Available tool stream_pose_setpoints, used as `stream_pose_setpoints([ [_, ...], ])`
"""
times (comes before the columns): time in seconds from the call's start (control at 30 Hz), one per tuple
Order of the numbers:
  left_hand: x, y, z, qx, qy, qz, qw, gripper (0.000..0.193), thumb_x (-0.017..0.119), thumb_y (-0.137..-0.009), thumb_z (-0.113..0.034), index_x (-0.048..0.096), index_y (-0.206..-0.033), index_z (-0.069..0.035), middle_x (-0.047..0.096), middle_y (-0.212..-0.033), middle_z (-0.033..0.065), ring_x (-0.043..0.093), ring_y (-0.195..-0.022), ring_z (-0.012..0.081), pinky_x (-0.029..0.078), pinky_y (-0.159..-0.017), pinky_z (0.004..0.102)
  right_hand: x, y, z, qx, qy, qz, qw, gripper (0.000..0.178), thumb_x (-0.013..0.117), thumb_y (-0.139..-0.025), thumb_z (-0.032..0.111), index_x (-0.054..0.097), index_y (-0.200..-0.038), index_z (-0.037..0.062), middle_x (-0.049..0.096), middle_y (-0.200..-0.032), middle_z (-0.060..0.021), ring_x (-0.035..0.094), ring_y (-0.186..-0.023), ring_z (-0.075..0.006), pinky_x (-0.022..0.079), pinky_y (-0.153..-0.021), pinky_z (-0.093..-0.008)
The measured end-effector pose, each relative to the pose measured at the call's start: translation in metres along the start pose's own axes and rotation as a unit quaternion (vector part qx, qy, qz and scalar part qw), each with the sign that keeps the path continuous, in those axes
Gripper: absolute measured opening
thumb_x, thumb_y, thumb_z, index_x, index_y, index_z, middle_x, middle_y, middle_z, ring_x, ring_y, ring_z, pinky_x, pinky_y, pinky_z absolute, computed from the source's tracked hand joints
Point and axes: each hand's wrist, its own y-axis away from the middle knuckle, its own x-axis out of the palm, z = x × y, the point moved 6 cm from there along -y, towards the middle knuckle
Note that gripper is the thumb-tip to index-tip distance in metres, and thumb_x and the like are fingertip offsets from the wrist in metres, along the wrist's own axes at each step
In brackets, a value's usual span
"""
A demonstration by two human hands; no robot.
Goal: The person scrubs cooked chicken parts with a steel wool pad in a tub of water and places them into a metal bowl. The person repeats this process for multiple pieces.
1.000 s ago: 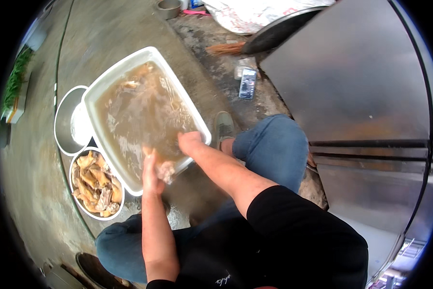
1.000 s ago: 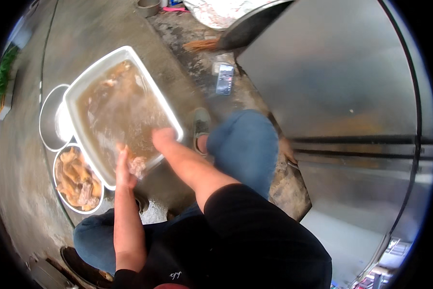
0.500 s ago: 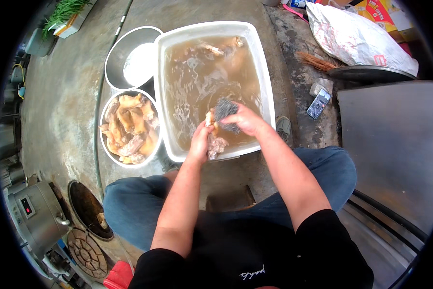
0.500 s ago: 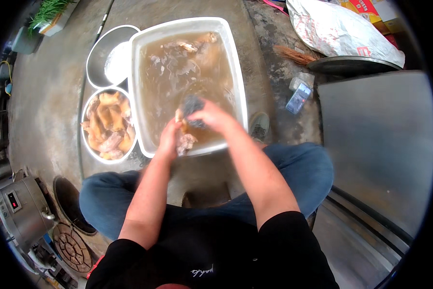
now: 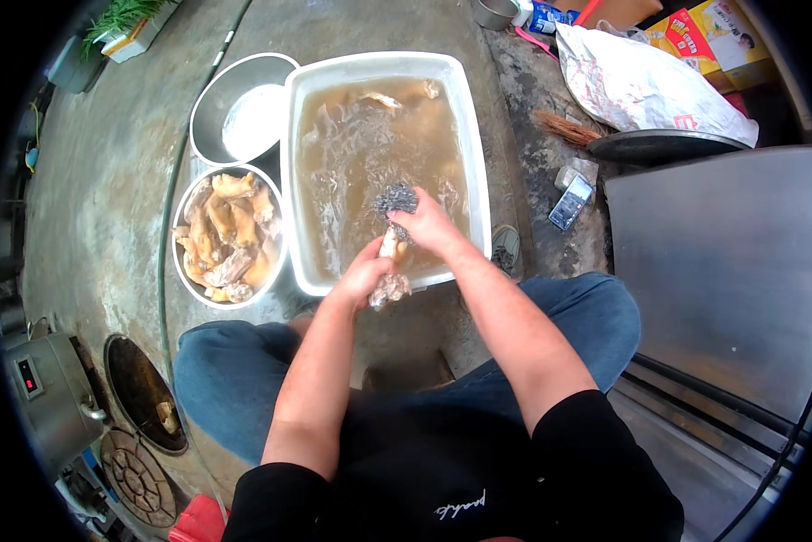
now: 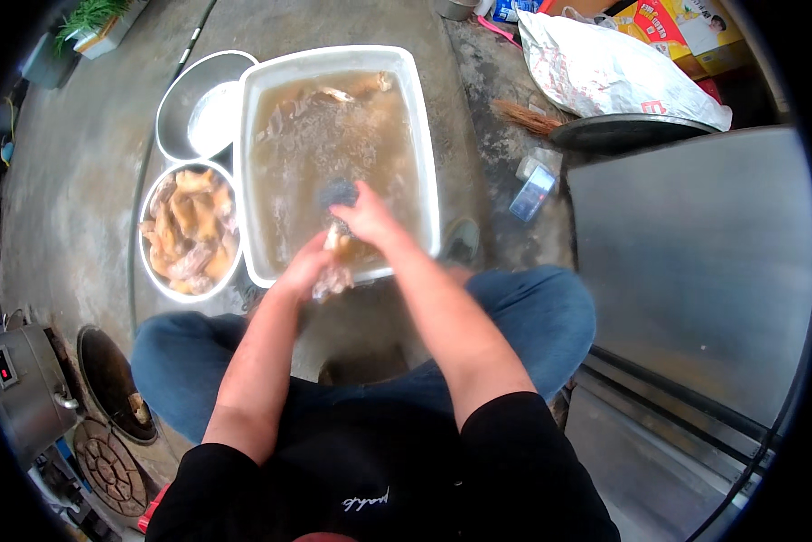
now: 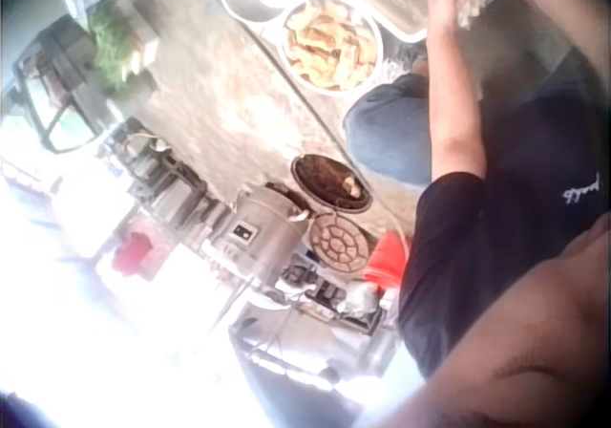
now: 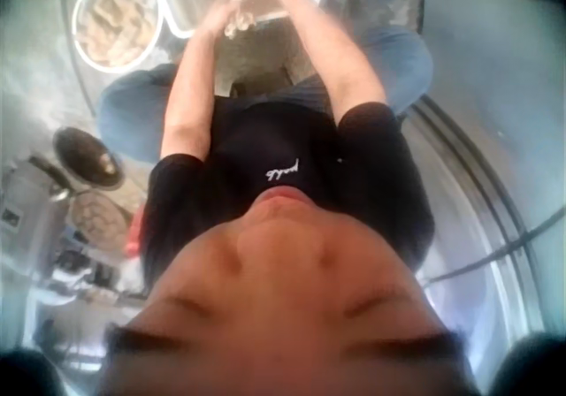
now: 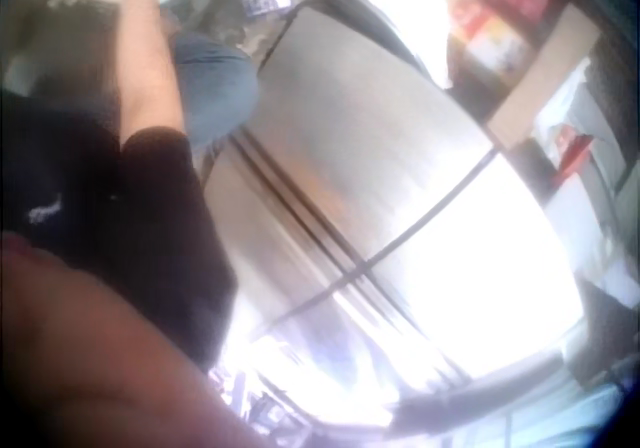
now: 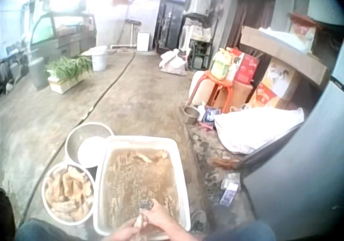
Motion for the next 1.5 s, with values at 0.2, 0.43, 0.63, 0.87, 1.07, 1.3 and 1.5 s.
stream_pose_setpoints([
  [0.2, -0.020, -0.010, 0.011, 0.000, 0.011, 0.030, 1.000, 0.060, 0.052, -0.071, -0.003, 0.044, -0.130, -0.002, 0.057, -0.089, 0.0060, 0.059, -0.075, 0.0177, 0.051, -0.063, 0.0319, 0.017, 0.028, 0.001, -0.098, 0.060, 0.180, 0.977, 0.037, 0.068, -0.076, 0.001, 0.055, -0.110, 0.0030, 0.063, -0.097, -0.0064, 0.059, -0.092, -0.0160, 0.047, -0.083, -0.0311],
  [0.43, -0.008, -0.004, 0.020, -0.065, -0.003, -0.002, 0.998, 0.044, 0.054, -0.072, -0.011, 0.049, -0.115, -0.004, 0.061, -0.092, 0.0119, 0.062, -0.073, 0.0221, 0.053, -0.059, 0.0348, 0.021, 0.017, -0.048, -0.092, 0.046, -0.015, 0.995, 0.065, 0.063, -0.074, 0.003, 0.042, -0.135, -0.0027, 0.061, -0.115, -0.0194, 0.061, -0.095, -0.0212, 0.051, -0.083, -0.0327],
  [0.63, -0.023, -0.003, 0.021, -0.043, 0.004, -0.046, 0.998, 0.041, 0.055, -0.073, -0.010, 0.050, -0.113, -0.002, 0.059, -0.091, 0.0111, 0.061, -0.075, 0.0232, 0.053, -0.062, 0.0349, 0.016, 0.032, -0.001, -0.051, 0.029, 0.115, 0.992, 0.067, 0.064, -0.073, 0.006, 0.041, -0.135, -0.0052, 0.056, -0.123, -0.0273, 0.056, -0.115, -0.0350, 0.044, -0.097, -0.0386],
  [0.87, -0.015, -0.013, 0.017, 0.062, -0.091, -0.086, 0.990, 0.039, 0.054, -0.082, -0.008, 0.050, -0.120, -0.002, 0.060, -0.103, 0.0089, 0.061, -0.088, 0.0213, 0.052, -0.071, 0.0344, 0.019, 0.036, -0.040, -0.008, -0.050, -0.118, 0.992, 0.057, 0.064, -0.073, 0.004, 0.049, -0.127, -0.0038, 0.061, -0.114, -0.0252, 0.060, -0.109, -0.0348, 0.047, -0.093, -0.0395],
  [1.07, -0.011, -0.014, 0.014, 0.132, -0.215, -0.073, 0.965, 0.052, 0.053, -0.081, -0.006, 0.044, -0.132, 0.000, 0.062, -0.106, 0.0103, 0.062, -0.087, 0.0183, 0.051, -0.069, 0.0302, 0.023, 0.042, -0.054, 0.161, -0.243, -0.148, 0.945, 0.048, 0.063, -0.074, 0.002, 0.055, -0.121, -0.0027, 0.063, -0.110, -0.0230, 0.061, -0.105, -0.0328, 0.047, -0.091, -0.0391],
  [1.3, -0.012, -0.001, 0.005, -0.018, -0.009, -0.021, 1.000, 0.060, 0.051, -0.072, -0.009, 0.045, -0.132, -0.005, 0.062, -0.093, 0.0120, 0.064, -0.067, 0.0230, 0.054, -0.056, 0.0344, -0.034, 0.004, -0.041, 0.093, -0.242, -0.127, 0.958, 0.042, 0.060, -0.073, -0.008, 0.053, -0.114, -0.0007, 0.062, -0.091, -0.0122, 0.065, -0.063, -0.0201, 0.052, -0.053, -0.0319],
  [1.5, -0.011, -0.007, 0.012, -0.031, 0.137, 0.049, 0.989, 0.047, 0.055, -0.075, -0.010, 0.051, -0.121, -0.004, 0.062, -0.089, 0.0114, 0.064, -0.071, 0.0239, 0.054, -0.060, 0.0342, -0.014, 0.025, 0.024, -0.060, -0.054, 0.124, 0.989, 0.040, 0.066, -0.075, -0.002, 0.055, -0.113, 0.0014, 0.066, -0.102, -0.0115, 0.063, -0.098, -0.0221, 0.047, -0.088, -0.0312],
])
